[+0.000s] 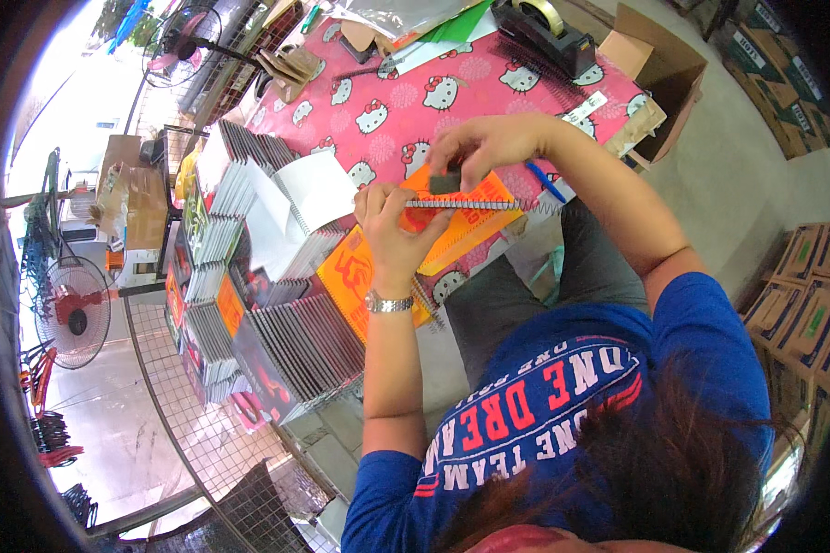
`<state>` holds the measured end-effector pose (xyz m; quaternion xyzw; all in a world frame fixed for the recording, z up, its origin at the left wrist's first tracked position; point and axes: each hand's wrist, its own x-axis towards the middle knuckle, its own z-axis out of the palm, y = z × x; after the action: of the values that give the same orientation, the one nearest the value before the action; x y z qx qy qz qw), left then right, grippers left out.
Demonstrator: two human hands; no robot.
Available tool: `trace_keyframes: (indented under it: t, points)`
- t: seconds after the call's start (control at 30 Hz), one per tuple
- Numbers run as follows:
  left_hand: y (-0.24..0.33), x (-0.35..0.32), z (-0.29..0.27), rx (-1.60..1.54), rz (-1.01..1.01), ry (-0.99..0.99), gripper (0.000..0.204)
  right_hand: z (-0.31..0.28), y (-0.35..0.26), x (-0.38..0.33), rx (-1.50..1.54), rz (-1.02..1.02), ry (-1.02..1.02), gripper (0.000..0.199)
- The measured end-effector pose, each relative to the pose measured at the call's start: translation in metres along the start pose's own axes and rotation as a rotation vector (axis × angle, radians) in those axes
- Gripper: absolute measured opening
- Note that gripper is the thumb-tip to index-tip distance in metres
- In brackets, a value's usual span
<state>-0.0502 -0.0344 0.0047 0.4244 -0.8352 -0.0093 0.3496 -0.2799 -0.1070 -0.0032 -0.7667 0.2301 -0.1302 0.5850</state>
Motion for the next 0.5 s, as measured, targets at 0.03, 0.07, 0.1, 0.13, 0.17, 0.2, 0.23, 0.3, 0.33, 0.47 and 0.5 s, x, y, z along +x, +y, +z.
trace_keyframes:
  t: [0.03, 0.07, 0.1, 0.13, 0.17, 0.2, 0.23, 0.3, 0.33, 0.47, 0.5]
  points:
    - [0.000, 0.001, 0.000, -0.001, -0.004, 0.001, 0.042, 0.003, -0.005, -0.005, 0.405, -0.166, -0.041, 0.048]
    - [-0.001, 0.003, 0.000, -0.003, -0.021, -0.015, 0.043, 0.004, -0.008, -0.007, 0.811, -0.331, -0.082, 0.044]
    - [-0.001, 0.003, 0.000, -0.004, -0.039, -0.031, 0.043, 0.002, -0.003, -0.004, 0.812, -0.327, -0.084, 0.044]
    - [-0.001, 0.004, 0.000, -0.001, -0.033, -0.034, 0.043, -0.003, -0.003, 0.002, 0.471, -0.123, -0.064, 0.048]
    - [-0.003, 0.003, 0.001, -0.008, -0.018, -0.019, 0.044, -0.005, -0.003, 0.006, 0.129, 0.079, -0.040, 0.052]
    - [-0.003, 0.004, 0.001, -0.014, -0.003, -0.005, 0.045, -0.005, -0.002, 0.004, 0.129, 0.074, -0.036, 0.052]
    - [-0.003, 0.004, 0.001, -0.016, -0.006, -0.002, 0.045, -0.002, -0.010, 0.001, 0.442, -0.122, -0.069, 0.048]
    - [-0.001, 0.005, -0.001, -0.036, -0.062, -0.036, 0.045, -0.003, -0.013, 0.004, 0.753, -0.315, -0.104, 0.044]
    - [-0.002, 0.005, -0.001, -0.034, -0.059, -0.037, 0.045, -0.007, -0.014, 0.009, 0.351, -0.120, -0.072, 0.046]
    - [-0.002, 0.002, -0.003, -0.021, -0.073, -0.026, 0.046, 0.000, -0.020, 0.007, 0.692, -0.283, -0.088, 0.045]
    - [-0.002, 0.000, -0.004, -0.029, -0.129, -0.040, 0.046, -0.002, -0.019, 0.010, 0.690, -0.278, -0.093, 0.045]
